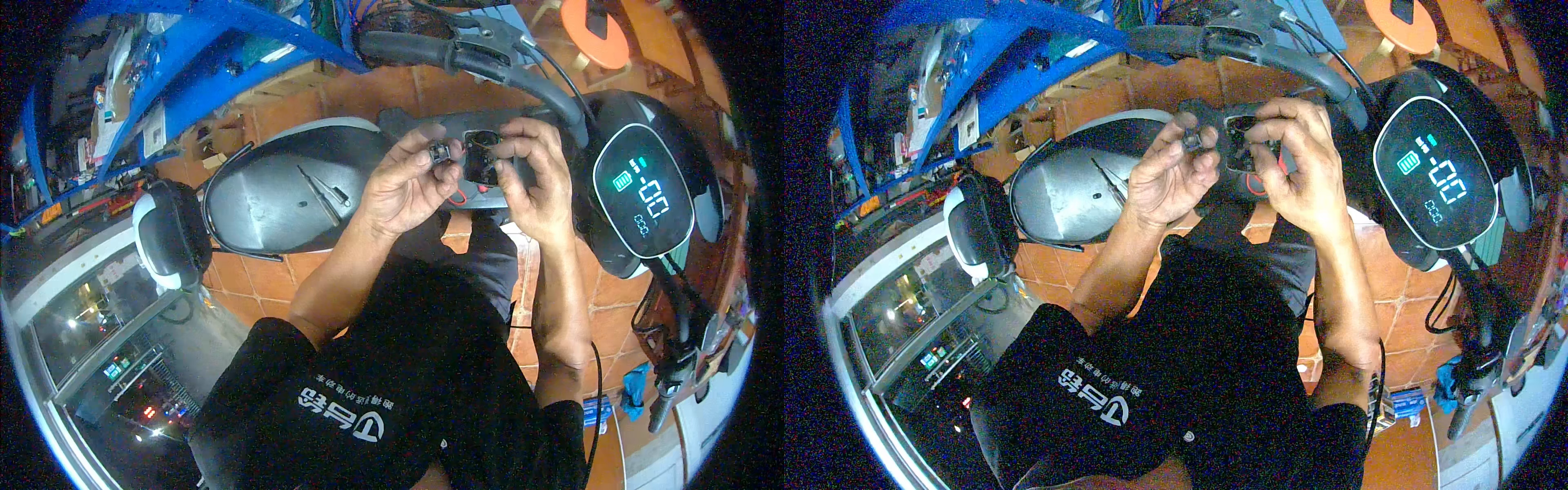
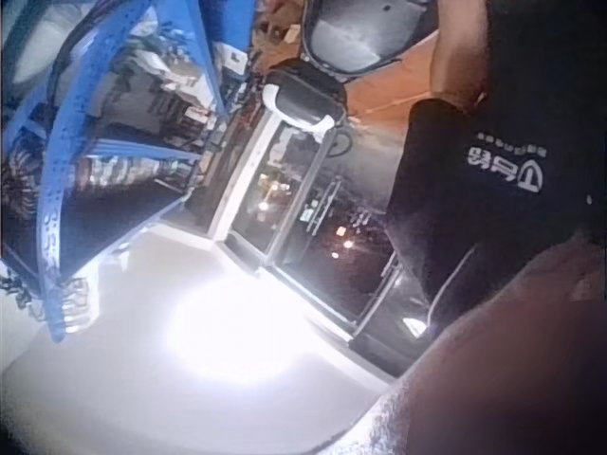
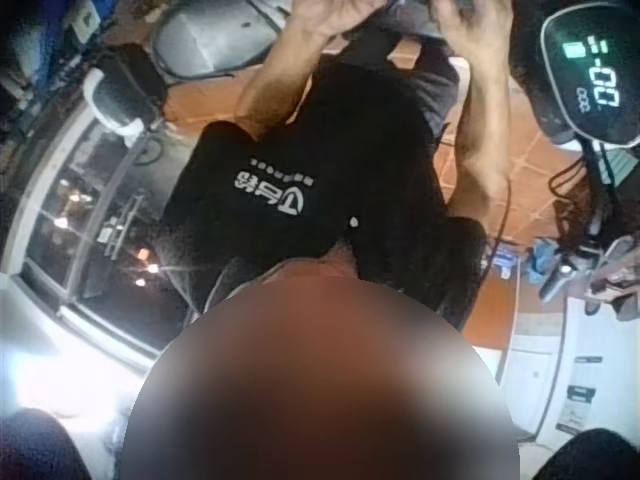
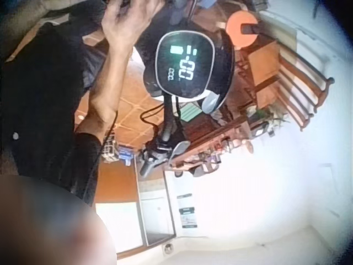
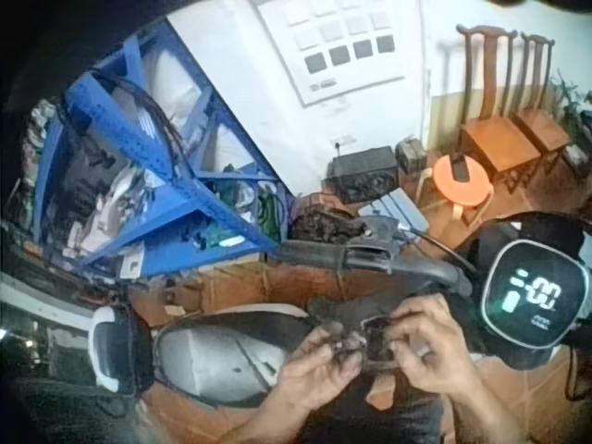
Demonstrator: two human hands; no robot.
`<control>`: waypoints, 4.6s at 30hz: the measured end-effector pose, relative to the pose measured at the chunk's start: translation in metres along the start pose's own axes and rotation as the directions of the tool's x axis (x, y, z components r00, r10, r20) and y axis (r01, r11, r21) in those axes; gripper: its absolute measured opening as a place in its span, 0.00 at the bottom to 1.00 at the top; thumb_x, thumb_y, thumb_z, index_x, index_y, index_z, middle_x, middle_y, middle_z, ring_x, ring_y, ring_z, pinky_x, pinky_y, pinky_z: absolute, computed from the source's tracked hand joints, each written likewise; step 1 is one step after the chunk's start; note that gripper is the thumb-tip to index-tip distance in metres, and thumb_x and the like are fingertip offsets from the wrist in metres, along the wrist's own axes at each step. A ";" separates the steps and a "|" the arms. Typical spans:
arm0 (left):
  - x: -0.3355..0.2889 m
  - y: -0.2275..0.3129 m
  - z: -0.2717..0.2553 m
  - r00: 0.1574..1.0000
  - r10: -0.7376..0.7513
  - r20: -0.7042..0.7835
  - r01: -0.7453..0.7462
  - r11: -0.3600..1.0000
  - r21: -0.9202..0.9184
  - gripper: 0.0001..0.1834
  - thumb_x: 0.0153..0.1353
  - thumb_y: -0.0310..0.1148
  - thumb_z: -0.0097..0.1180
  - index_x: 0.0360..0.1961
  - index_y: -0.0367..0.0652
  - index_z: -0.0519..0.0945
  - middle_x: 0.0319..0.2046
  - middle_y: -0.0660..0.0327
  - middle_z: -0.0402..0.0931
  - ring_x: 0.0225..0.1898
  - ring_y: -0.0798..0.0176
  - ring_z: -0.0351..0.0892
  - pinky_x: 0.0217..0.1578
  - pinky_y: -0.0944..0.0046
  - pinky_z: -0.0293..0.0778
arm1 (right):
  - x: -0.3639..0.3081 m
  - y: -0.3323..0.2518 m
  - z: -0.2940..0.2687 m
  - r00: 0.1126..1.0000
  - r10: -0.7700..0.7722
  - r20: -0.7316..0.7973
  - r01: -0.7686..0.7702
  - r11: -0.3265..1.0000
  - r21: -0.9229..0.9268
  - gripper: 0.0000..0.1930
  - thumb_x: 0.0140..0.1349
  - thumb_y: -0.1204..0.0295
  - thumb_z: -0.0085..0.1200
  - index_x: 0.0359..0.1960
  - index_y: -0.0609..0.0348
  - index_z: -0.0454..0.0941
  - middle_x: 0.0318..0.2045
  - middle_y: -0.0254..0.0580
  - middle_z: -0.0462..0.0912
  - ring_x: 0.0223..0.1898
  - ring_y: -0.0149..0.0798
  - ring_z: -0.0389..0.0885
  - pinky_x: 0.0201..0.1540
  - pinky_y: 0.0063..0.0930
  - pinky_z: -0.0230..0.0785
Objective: The person repairs an electric scooter's handlebar control unit by hand. They strip and twist wires, connect them to a small black module, and repeatedly test the connection by plugging and unplugging the unit while the scooter's digital display remains active.
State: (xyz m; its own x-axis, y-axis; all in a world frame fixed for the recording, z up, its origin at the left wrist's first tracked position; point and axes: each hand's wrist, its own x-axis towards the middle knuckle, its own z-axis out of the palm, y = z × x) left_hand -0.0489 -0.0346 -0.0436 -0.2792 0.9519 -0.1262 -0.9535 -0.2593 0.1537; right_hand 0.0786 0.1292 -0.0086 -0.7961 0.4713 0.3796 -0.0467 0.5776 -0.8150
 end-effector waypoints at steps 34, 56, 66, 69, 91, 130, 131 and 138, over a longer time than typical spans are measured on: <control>-0.014 -0.015 0.028 0.987 0.099 -0.127 -0.092 0.994 0.062 0.15 0.65 0.27 0.49 0.52 0.40 0.73 0.51 0.50 0.76 0.67 0.50 0.60 0.64 0.51 0.61 | -0.023 -0.057 0.051 0.976 0.142 -0.163 -0.167 0.974 -0.150 0.13 0.46 0.73 0.67 0.35 0.56 0.80 0.28 0.42 0.79 0.31 0.48 0.77 0.36 0.39 0.71; -0.042 0.012 0.069 0.994 0.071 0.080 -0.077 0.994 0.083 0.15 0.67 0.31 0.50 0.52 0.37 0.72 0.43 0.50 0.78 0.44 0.54 0.81 0.46 0.58 0.77 | 0.023 -0.120 -0.010 0.985 0.139 0.103 -0.153 0.978 0.140 0.08 0.53 0.78 0.58 0.36 0.63 0.81 0.31 0.44 0.82 0.32 0.39 0.81 0.37 0.28 0.73; -0.044 0.007 0.075 0.999 0.038 0.006 -0.039 0.990 0.137 0.15 0.67 0.31 0.50 0.52 0.35 0.73 0.42 0.50 0.79 0.43 0.54 0.81 0.44 0.60 0.78 | 0.055 -0.124 -0.022 0.932 0.011 0.361 -0.041 0.996 0.077 0.07 0.54 0.82 0.55 0.35 0.63 0.81 0.29 0.45 0.82 0.33 0.41 0.82 0.38 0.31 0.73; -0.045 0.006 0.075 1.000 0.026 0.005 -0.027 0.989 0.148 0.15 0.67 0.32 0.50 0.51 0.36 0.73 0.42 0.51 0.79 0.43 0.54 0.81 0.44 0.59 0.78 | 0.053 -0.124 -0.024 0.918 0.076 0.390 -0.124 0.987 0.099 0.06 0.55 0.82 0.55 0.35 0.65 0.81 0.27 0.42 0.82 0.31 0.35 0.82 0.36 0.28 0.74; -0.043 0.002 0.071 0.996 -0.091 0.023 0.092 0.995 -0.043 0.13 0.67 0.31 0.49 0.50 0.37 0.74 0.41 0.48 0.80 0.42 0.52 0.83 0.42 0.58 0.80 | 0.054 -0.117 -0.023 0.892 0.198 0.406 -0.344 0.880 0.327 0.09 0.50 0.86 0.56 0.34 0.63 0.80 0.29 0.35 0.81 0.33 0.31 0.81 0.39 0.25 0.75; -0.040 0.003 0.070 0.985 -0.151 0.079 0.153 0.988 -0.030 0.10 0.64 0.27 0.52 0.46 0.37 0.73 0.41 0.50 0.80 0.42 0.52 0.83 0.42 0.57 0.82 | 0.062 -0.115 -0.030 0.793 0.226 0.566 -0.365 0.920 0.144 0.06 0.50 0.80 0.57 0.31 0.64 0.82 0.26 0.38 0.83 0.29 0.29 0.80 0.34 0.25 0.74; -0.040 0.002 0.069 0.984 -0.152 0.091 0.156 0.987 -0.030 0.10 0.64 0.27 0.52 0.46 0.37 0.73 0.42 0.50 0.80 0.42 0.52 0.83 0.42 0.57 0.82 | 0.063 -0.116 -0.029 0.795 0.223 0.564 -0.360 0.922 0.143 0.06 0.50 0.80 0.57 0.31 0.65 0.82 0.26 0.38 0.83 0.29 0.29 0.80 0.34 0.24 0.74; -0.037 0.000 0.062 0.966 -0.185 0.181 0.201 0.977 -0.073 0.10 0.64 0.26 0.51 0.47 0.39 0.74 0.43 0.49 0.79 0.44 0.51 0.82 0.44 0.56 0.81 | 0.064 -0.127 -0.031 0.793 0.262 0.550 -0.386 0.915 0.121 0.06 0.54 0.79 0.58 0.33 0.66 0.82 0.25 0.39 0.83 0.27 0.29 0.81 0.32 0.25 0.74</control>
State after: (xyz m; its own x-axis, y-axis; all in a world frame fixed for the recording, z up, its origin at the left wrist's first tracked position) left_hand -0.0317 -0.0593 0.0216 -0.0726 0.9970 0.0267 -0.9958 -0.0739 0.0535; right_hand 0.0523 0.1065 0.1333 -0.9754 0.1584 -0.1531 0.1914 0.2656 -0.9449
